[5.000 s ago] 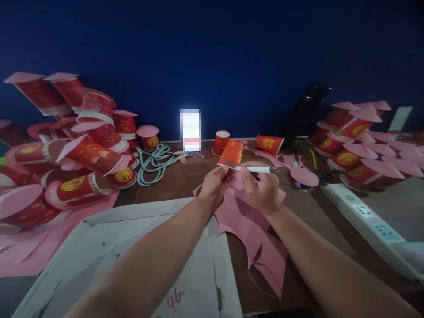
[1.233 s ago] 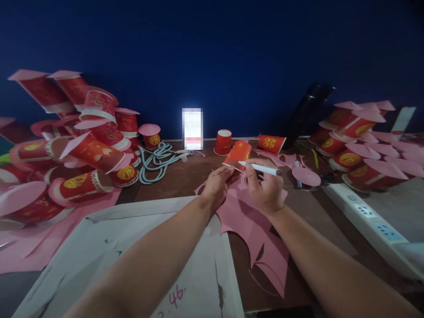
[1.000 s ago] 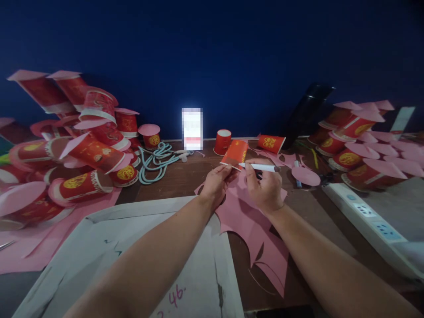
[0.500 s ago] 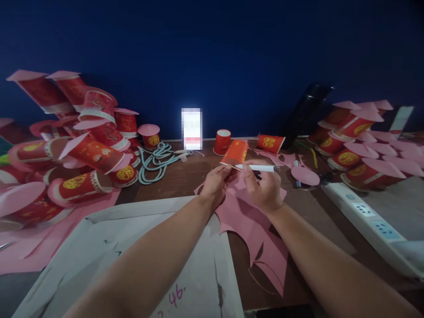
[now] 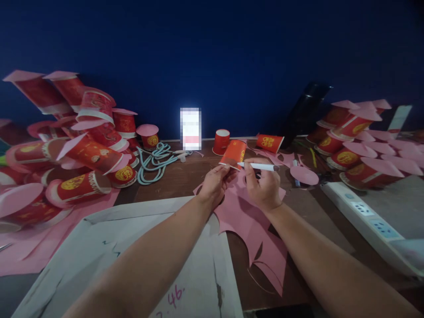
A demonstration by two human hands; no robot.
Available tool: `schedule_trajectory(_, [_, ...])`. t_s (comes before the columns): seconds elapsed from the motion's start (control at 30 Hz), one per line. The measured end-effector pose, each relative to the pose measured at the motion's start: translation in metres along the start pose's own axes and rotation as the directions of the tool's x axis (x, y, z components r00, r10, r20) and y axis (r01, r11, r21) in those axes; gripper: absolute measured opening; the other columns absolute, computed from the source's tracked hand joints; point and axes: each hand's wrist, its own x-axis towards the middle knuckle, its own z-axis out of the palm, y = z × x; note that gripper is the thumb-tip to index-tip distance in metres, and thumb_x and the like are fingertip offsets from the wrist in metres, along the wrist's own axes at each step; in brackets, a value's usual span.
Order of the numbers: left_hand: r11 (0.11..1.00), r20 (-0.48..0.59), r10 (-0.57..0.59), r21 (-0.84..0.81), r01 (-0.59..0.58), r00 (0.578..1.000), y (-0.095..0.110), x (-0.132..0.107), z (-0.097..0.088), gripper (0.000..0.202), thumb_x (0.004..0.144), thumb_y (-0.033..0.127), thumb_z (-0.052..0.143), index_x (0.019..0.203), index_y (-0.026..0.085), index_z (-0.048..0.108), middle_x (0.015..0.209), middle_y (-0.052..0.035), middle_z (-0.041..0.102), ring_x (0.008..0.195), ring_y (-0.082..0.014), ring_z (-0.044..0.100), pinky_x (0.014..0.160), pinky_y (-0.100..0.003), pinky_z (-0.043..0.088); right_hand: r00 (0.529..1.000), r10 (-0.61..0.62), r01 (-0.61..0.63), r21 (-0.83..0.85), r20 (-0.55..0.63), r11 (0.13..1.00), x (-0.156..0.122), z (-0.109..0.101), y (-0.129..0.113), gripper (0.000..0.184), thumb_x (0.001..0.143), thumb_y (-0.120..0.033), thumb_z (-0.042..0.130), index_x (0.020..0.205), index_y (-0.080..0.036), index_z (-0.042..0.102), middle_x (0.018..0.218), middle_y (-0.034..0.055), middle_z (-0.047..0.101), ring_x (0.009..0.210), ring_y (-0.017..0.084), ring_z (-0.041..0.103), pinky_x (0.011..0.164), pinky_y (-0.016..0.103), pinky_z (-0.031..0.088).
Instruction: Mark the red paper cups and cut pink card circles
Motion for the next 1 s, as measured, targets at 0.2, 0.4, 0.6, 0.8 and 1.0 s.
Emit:
schedule_trajectory(0.2, [1.000,0.007,0.000,0.003,0.000,1.000,0.000,0.000,0.000,0.004,0.074,0.015,0.067,0.072,0.011,0.065,0.074,-0.0025,0.064,0.070,-0.0083,0.060,0.080,-0.025,0.048,0.999,-0.030,0.030,0.006,0.013,1.000,0.000,0.000,-0.001,0.011,0.088,-0.025,0.053,0.093,-0.020,0.061,0.089,0.0062,0.069,0.087,0.020,0.065,0.081,0.037,0.050])
schedule_trajectory(0.4, [1.000,0.036,0.009,0.029,-0.010,0.999,-0.001,0.001,-0.002,0.007,0.072,0.017,0.068,0.071,0.011,0.065,0.073,-0.0022,0.064,0.069,-0.0075,0.059,0.078,-0.023,0.047,0.999,-0.039,0.039,0.008,0.010,0.999,0.000,0.000,-0.003,0.011,0.087,-0.024,0.054,0.094,-0.020,0.060,0.089,0.0062,0.069,0.087,0.020,0.065,0.080,0.037,0.050])
schedule_trajectory(0.6, [0.999,0.032,0.035,0.013,-0.035,0.999,-0.002,0.001,-0.002,0.011,0.068,0.018,0.072,0.074,0.012,0.066,0.076,-0.0017,0.065,0.073,-0.0079,0.061,0.077,-0.021,0.048,0.999,-0.014,0.017,0.098,-0.031,0.995,0.001,-0.001,-0.004,0.014,0.089,-0.023,0.052,0.100,-0.020,0.060,0.088,0.0056,0.068,0.086,0.020,0.064,0.078,0.037,0.051])
schedule_trajectory(0.8, [0.998,0.000,0.035,-0.046,-0.035,0.999,-0.001,0.001,-0.002,0.009,0.071,0.018,0.071,0.076,0.013,0.066,0.077,-0.0014,0.067,0.073,-0.0071,0.063,0.079,-0.021,0.050,0.985,0.152,-0.139,0.151,-0.078,0.979,0.000,0.004,0.008,0.015,0.088,-0.024,0.052,0.102,-0.020,0.055,0.090,0.0047,0.063,0.081,0.018,0.062,0.077,0.035,0.051])
schedule_trajectory(1.0, [0.982,-0.082,-0.023,-0.188,0.008,0.996,0.003,-0.002,0.003,0.002,0.076,0.009,0.064,0.078,0.010,0.065,0.079,-0.0048,0.069,0.075,-0.0099,0.066,0.081,-0.024,0.054,0.996,0.035,-0.039,0.052,0.081,0.998,-0.001,0.006,0.007,0.021,0.083,-0.022,0.058,0.104,-0.019,0.052,0.095,0.0066,0.060,0.088,0.020,0.058,0.080,0.034,0.048])
